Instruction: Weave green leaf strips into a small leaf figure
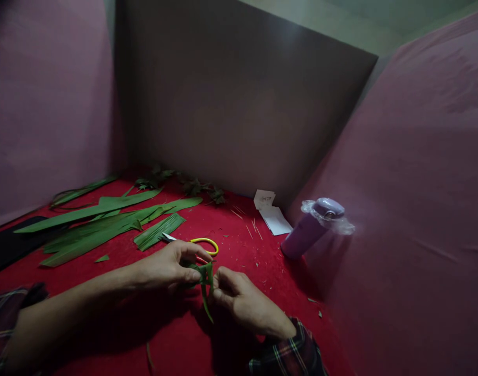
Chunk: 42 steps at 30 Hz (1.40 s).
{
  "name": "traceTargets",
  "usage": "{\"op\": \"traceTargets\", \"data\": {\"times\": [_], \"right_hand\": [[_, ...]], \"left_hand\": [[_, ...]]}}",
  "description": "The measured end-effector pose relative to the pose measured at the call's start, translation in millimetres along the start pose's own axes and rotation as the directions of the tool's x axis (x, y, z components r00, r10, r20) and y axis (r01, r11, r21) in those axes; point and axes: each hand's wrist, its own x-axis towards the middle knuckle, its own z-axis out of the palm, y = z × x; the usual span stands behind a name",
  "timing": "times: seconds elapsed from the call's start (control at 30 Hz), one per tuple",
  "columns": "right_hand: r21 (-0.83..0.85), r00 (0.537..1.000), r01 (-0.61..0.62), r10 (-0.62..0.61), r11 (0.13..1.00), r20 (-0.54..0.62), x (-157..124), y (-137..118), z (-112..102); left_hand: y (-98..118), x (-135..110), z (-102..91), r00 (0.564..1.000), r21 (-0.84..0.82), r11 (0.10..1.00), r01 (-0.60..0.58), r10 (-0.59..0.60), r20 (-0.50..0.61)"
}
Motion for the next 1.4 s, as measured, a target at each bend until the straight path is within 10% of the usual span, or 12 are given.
{"op": "traceTargets", "data": {"times": [0.27,1.03,1.4], "right_hand": [[0.217,0.999,-0.011,0.001,0.976,0.046,-1,4,0],[0.184,0.97,0.007,0.038,0.983,-0.238,9,5,8],[0.251,0.997,-0.057,0.066,0.966,-0.026,1,1,-1]], "left_hand": [[0,2,-4.2,0.998,-0.098,0.994,0.038,-0.032,0.063],[-3,5,-0.8,0.996,-0.159,0.986,0.057,-0.066,-0.054],[-4,6,1.3,0.996,-0.174,0.982,0.067,-0.077,-0.051]]}}
